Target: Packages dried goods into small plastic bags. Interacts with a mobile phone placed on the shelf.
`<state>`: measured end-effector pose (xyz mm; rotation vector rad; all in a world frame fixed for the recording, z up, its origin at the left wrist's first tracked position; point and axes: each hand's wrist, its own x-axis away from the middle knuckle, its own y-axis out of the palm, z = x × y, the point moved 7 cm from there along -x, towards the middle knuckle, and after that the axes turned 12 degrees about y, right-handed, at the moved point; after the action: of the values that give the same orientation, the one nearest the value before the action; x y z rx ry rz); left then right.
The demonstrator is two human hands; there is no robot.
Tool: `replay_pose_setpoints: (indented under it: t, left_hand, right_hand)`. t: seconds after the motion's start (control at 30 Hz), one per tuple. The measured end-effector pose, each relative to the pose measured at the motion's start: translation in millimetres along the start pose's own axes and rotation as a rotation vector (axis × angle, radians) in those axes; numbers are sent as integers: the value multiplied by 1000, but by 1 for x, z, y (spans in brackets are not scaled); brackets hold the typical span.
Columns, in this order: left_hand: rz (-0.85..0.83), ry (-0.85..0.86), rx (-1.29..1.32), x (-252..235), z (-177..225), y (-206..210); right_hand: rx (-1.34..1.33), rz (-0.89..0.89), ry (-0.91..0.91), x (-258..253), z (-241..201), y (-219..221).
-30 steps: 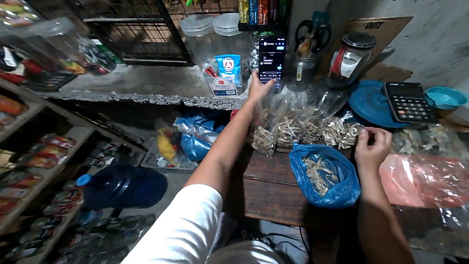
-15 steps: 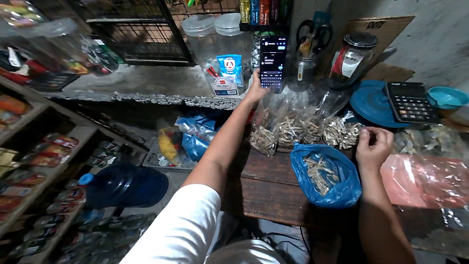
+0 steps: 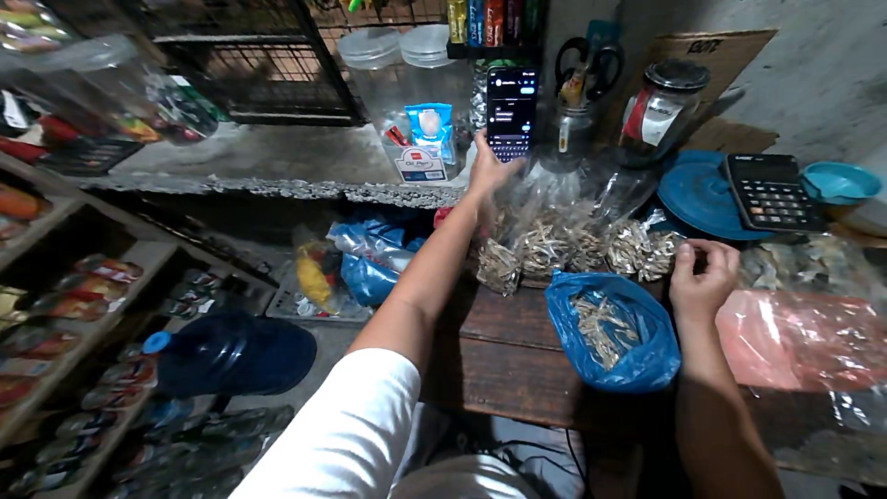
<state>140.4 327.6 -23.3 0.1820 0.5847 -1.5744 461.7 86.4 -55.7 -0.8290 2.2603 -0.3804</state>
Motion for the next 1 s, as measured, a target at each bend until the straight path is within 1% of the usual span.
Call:
replay_pose_setpoints:
  t: [0.13, 0.23, 0.47, 0.53, 0.63, 0.73, 0.8, 1.0]
  left_hand:
    - [20, -36, 69, 1, 2, -4]
    - [29, -65, 58, 1, 2, -5]
    - [42, -68, 40, -1, 0, -4]
    - [7, -46, 55, 0, 0, -4]
    - [-93, 25, 139, 6, 10, -5]
    - [-150, 20, 167, 8, 15, -8]
    - [-172, 36, 160, 8, 14, -7]
    - [-171, 49, 153, 7, 12, -5]
  right_hand:
    - [-1, 0, -1, 0, 0, 1]
    - [-2, 3, 3, 1, 0, 1]
    - [-7, 8, -5, 0, 0, 1]
    - [-6, 14, -16, 0, 1, 0]
    - [3, 5, -18, 1, 1, 1]
    - [5, -1, -8, 1, 0, 0]
    - [9, -11, -7, 0, -2, 0]
    - [-14, 3, -9, 1, 0, 0]
